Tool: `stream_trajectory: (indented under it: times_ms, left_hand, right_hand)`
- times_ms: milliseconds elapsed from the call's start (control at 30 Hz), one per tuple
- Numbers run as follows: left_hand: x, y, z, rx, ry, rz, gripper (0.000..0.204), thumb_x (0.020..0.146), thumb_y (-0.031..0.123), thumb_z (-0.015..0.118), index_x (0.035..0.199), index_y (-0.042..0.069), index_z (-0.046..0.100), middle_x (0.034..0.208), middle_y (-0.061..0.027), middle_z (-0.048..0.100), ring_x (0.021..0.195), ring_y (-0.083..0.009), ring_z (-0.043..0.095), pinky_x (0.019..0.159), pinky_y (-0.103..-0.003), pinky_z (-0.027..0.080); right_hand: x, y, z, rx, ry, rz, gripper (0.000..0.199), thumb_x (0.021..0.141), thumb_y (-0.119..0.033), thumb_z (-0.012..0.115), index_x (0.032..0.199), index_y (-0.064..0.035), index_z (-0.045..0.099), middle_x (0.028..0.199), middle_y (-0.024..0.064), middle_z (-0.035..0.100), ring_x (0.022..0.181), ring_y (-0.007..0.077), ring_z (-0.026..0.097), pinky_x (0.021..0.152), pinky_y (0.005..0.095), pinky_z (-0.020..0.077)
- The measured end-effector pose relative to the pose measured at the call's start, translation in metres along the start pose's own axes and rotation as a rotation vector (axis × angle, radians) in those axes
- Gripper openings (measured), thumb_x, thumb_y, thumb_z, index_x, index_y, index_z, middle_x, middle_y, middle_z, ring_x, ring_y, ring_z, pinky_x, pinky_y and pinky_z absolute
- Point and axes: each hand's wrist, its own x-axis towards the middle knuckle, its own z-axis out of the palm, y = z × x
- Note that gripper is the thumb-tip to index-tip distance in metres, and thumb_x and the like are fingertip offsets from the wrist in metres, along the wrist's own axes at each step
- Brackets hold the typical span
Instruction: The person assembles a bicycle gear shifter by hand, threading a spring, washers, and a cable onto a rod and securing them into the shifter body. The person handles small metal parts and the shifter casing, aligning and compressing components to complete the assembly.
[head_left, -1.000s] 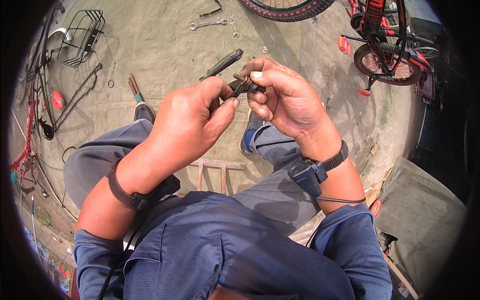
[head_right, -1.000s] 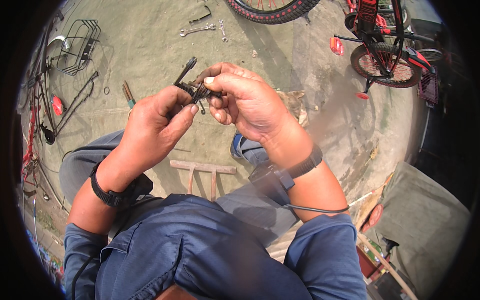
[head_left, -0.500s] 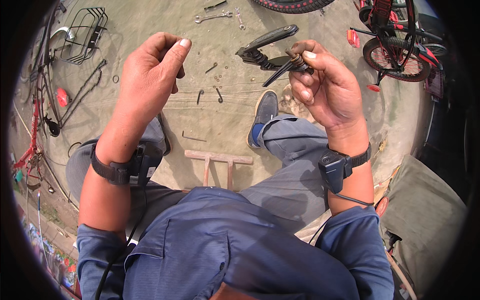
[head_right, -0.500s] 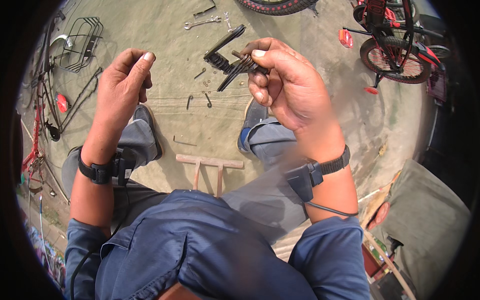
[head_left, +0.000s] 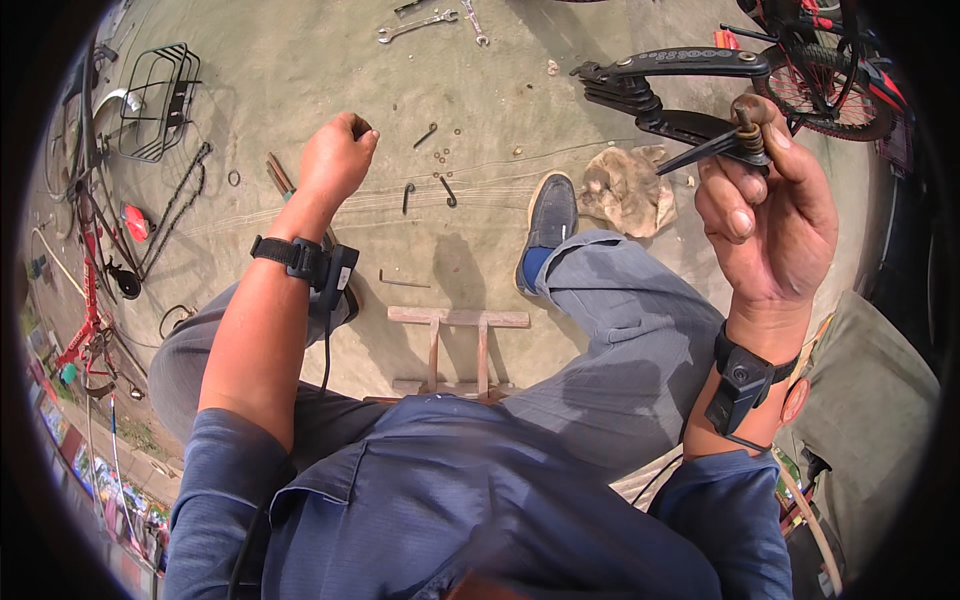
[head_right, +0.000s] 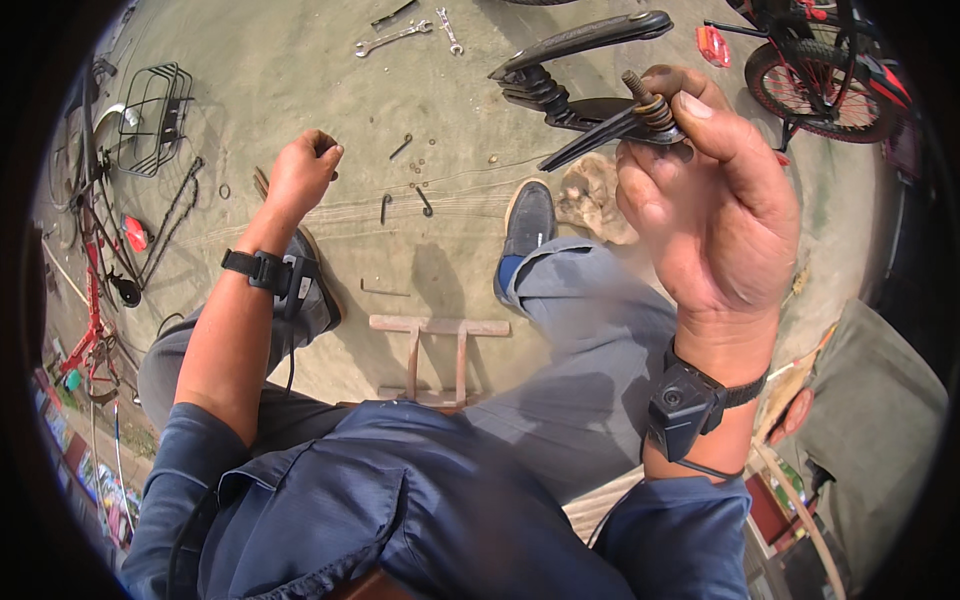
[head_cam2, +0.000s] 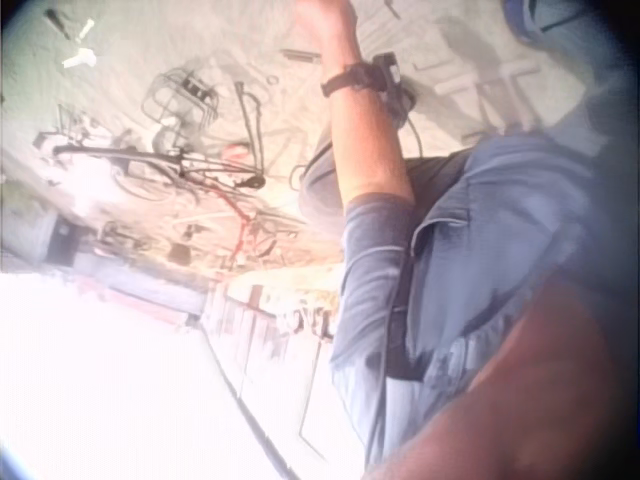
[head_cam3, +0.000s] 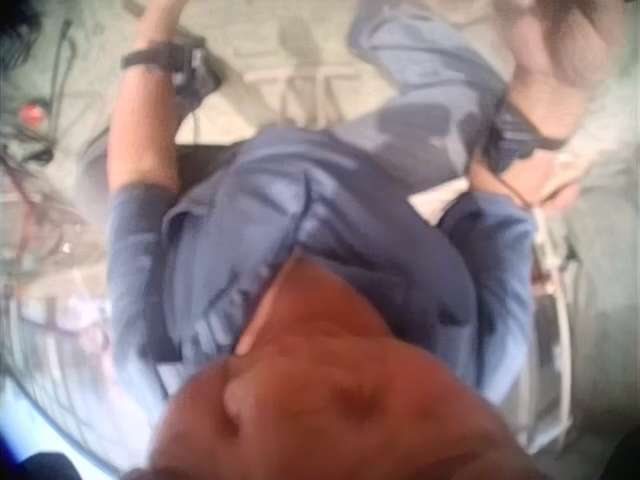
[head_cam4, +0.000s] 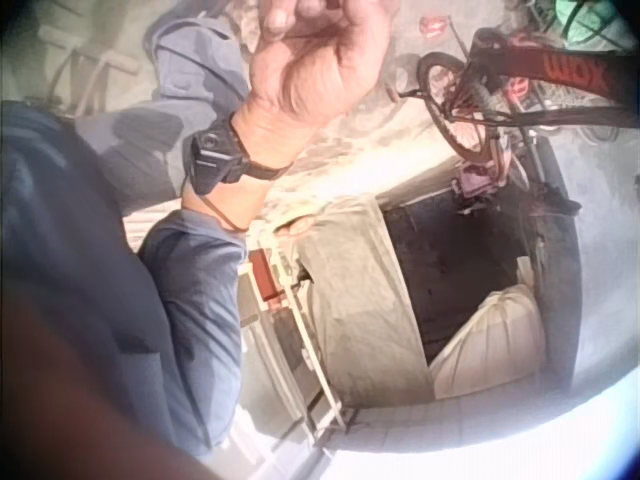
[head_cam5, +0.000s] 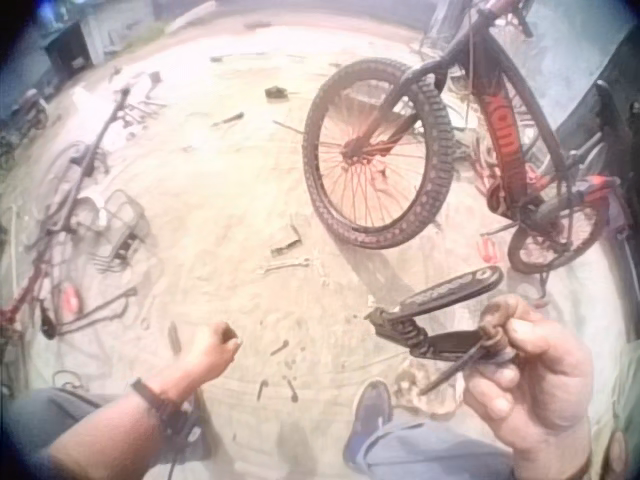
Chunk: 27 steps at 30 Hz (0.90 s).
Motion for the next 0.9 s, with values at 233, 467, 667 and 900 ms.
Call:
stream_trajectory:
  times_ms: [233, 467, 667, 900]
  left_hand:
    - [0.025, 0.002, 0.081, 0.175, -0.149, 0.064, 0.019, 0.089, 0.022, 0.066, 0.097, 0.005, 0.069, 0.092, -0.0189, 0.072, 0.09, -0.0384, 0.068, 0.08, -0.047, 0.053]
    - [0.03, -0.019, 0.128, 0.292, -0.245, 0.118, 0.014, 0.087, 0.017, 0.065, 0.093, 0.005, 0.067, 0.094, -0.0189, 0.07, 0.091, -0.039, 0.067, 0.079, -0.048, 0.054]
    - [0.044, -0.028, 0.15, 0.313, -0.229, 0.132, 0.016, 0.087, 0.016, 0.065, 0.096, 0.004, 0.066, 0.1, -0.0188, 0.068, 0.093, -0.0389, 0.066, 0.081, -0.047, 0.053]
    - [0.054, -0.023, 0.162, 0.384, -0.231, 0.207, 0.012, 0.087, 0.009, 0.055, 0.097, 0.005, 0.06, 0.101, -0.02, 0.065, 0.093, -0.0405, 0.065, 0.079, -0.049, 0.053]
  right_hand:
    - [0.002, -0.012, -0.026, 0.038, -0.067, -0.009, 0.03, 0.1, -0.018, 0.045, 0.12, 0.0042, 0.051, 0.075, 0.0085, 0.051, 0.056, 0.015, 0.049, 0.046, 0.0255, 0.0396]
    - [0.015, -0.019, -0.042, 0.094, 0.052, -0.026, 0.019, 0.097, -0.013, 0.054, 0.103, 0.002, 0.045, 0.098, 0.0116, 0.054, 0.058, 0.0116, 0.053, 0.045, 0.0253, 0.052]
    - [0.024, -0.027, -0.054, 0.071, 0.073, -0.014, 0.025, 0.096, -0.016, 0.057, 0.108, 0.0029, 0.045, 0.088, 0.0128, 0.054, 0.055, 0.01, 0.055, 0.04, 0.0215, 0.0506]
    - [0.032, -0.032, -0.066, 0.093, 0.136, -0.085, 0.025, 0.095, -0.011, 0.06, 0.108, 0.0043, 0.045, 0.1, 0.0115, 0.054, 0.056, 0.0109, 0.059, 0.039, 0.0251, 0.0551]
